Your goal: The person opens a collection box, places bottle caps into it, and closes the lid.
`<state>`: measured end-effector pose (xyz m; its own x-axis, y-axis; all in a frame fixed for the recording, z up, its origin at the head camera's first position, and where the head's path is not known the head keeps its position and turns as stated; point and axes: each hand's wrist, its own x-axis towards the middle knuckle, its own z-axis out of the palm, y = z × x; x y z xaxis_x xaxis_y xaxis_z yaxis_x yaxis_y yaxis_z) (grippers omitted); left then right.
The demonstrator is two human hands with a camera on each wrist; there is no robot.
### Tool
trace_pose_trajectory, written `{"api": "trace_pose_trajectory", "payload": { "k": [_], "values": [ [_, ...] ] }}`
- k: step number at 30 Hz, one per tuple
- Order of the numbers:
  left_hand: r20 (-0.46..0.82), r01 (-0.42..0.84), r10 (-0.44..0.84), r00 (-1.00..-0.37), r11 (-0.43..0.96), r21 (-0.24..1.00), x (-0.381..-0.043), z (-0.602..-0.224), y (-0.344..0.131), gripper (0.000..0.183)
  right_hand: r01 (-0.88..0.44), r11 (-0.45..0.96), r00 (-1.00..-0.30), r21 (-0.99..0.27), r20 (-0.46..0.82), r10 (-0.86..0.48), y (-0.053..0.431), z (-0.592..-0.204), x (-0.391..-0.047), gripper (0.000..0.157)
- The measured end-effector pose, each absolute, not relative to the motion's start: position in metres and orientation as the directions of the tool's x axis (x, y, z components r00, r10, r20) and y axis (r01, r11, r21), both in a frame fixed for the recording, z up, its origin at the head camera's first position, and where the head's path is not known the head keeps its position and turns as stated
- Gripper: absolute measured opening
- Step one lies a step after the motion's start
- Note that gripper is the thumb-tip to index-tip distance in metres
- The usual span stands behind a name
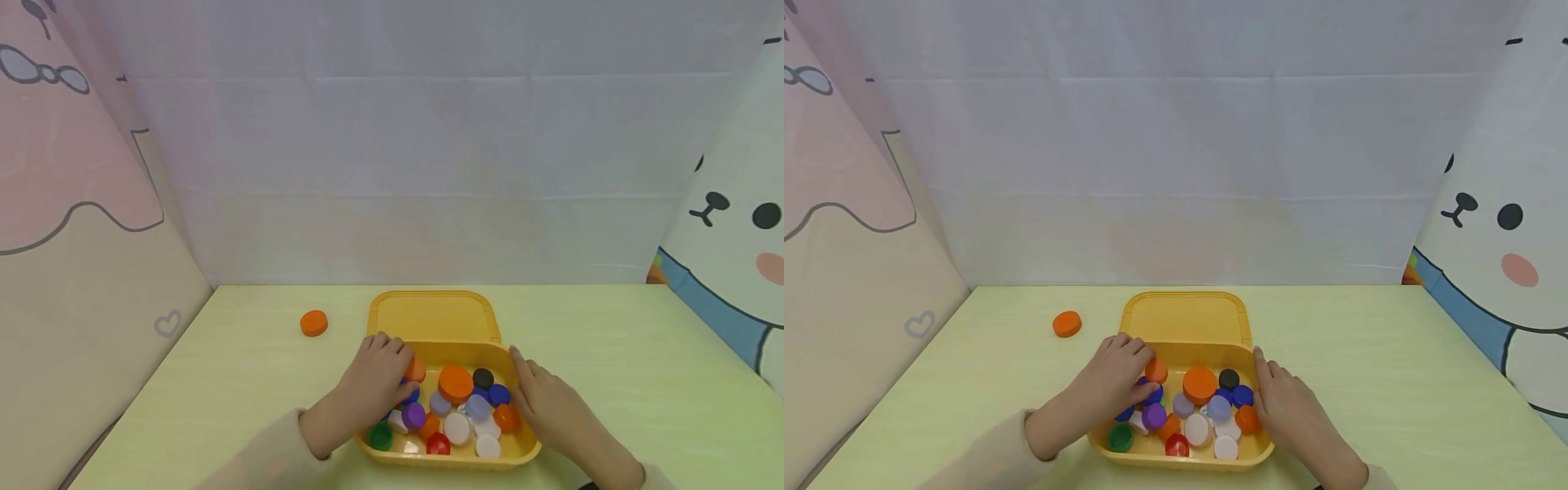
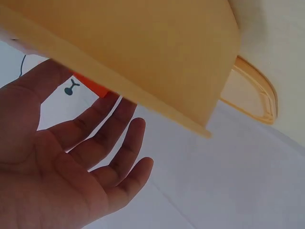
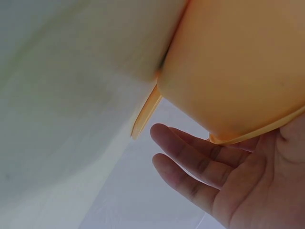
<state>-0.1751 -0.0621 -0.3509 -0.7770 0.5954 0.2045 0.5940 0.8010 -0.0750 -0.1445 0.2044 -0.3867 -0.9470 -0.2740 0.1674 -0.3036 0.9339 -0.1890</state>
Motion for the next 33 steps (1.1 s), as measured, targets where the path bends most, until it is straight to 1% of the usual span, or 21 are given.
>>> {"api": "trace_pose_trajectory", "payload": {
  "k": [3, 12, 19, 25, 33],
  "values": [
    [0.173, 0.608, 0.611, -0.772, 0.790, -0.078, -0.174, -0.354, -0.057, 0.032, -0.300, 0.934, -0.948, -0.193, 0.166, -0.270, 0.205, -0.386, -0.145, 0.053],
    [0.102, 0.607, 0.623, -0.775, 0.780, -0.152, -0.173, -0.361, -0.050, 0.033, -0.298, 0.934, -0.949, -0.194, 0.162, -0.270, 0.205, -0.387, -0.145, 0.053],
    [0.045, 0.626, 0.633, -0.772, 0.771, -0.114, -0.174, -0.365, -0.048, 0.031, -0.299, 0.934, -0.949, -0.194, 0.165, -0.270, 0.205, -0.387, -0.146, 0.053],
    [0.041, 0.625, 0.629, -0.776, 0.777, -0.076, -0.174, -0.367, -0.048, 0.029, -0.306, 0.935, -0.944, -0.182, 0.184, -0.273, 0.205, -0.388, -0.145, 0.053],
    [0.094, 0.620, 0.621, -0.778, 0.783, -0.046, -0.174, -0.364, -0.052, 0.027, -0.311, 0.932, -0.941, -0.184, 0.195, -0.275, 0.205, -0.388, -0.145, 0.053]
  ]
}}
